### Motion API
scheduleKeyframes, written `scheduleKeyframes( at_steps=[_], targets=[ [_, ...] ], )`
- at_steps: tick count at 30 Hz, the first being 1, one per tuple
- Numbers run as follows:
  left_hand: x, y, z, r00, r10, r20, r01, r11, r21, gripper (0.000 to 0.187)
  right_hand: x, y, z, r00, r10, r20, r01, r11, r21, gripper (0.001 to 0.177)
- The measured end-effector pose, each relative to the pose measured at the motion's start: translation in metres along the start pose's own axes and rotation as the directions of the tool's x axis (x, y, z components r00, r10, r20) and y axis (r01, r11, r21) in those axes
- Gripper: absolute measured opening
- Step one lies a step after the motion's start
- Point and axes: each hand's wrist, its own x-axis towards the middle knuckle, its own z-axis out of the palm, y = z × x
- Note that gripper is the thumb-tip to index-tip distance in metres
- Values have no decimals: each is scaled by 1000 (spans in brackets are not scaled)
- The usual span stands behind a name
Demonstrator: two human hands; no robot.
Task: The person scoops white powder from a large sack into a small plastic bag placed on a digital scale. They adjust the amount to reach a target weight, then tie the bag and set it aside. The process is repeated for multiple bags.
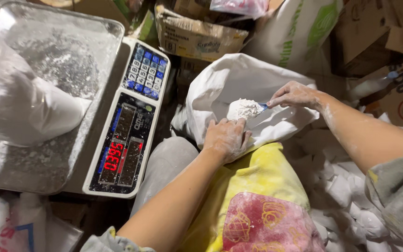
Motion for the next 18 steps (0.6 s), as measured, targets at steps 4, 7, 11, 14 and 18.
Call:
scheduleKeyframes(
  at_steps=[4, 7, 11, 14, 18],
  targets=[
    [-6, 1, -21, 998, -64, -7, 64, 996, -55, 37, -28, -5, -18, 1000, -23, -14, 25, 992, 127, 29],
    [-8, 4, -41, 989, -144, -24, 136, 970, -203, 35, -48, -17, -28, 996, -10, -86, 20, 993, 116, 30],
    [-17, 8, -67, 966, -259, 3, 233, 865, -443, 32, -74, -43, -40, 986, -19, -165, 37, 994, 107, 30],
    [-28, 12, -83, 950, -311, 9, 266, 798, -541, 29, -91, -68, -45, 976, -69, -208, 88, 992, 88, 30],
    [-38, 13, -105, 937, -343, -64, 221, 725, -653, 26, -116, -106, -52, 979, -113, -171, 130, 987, 93, 29]
  ],
)
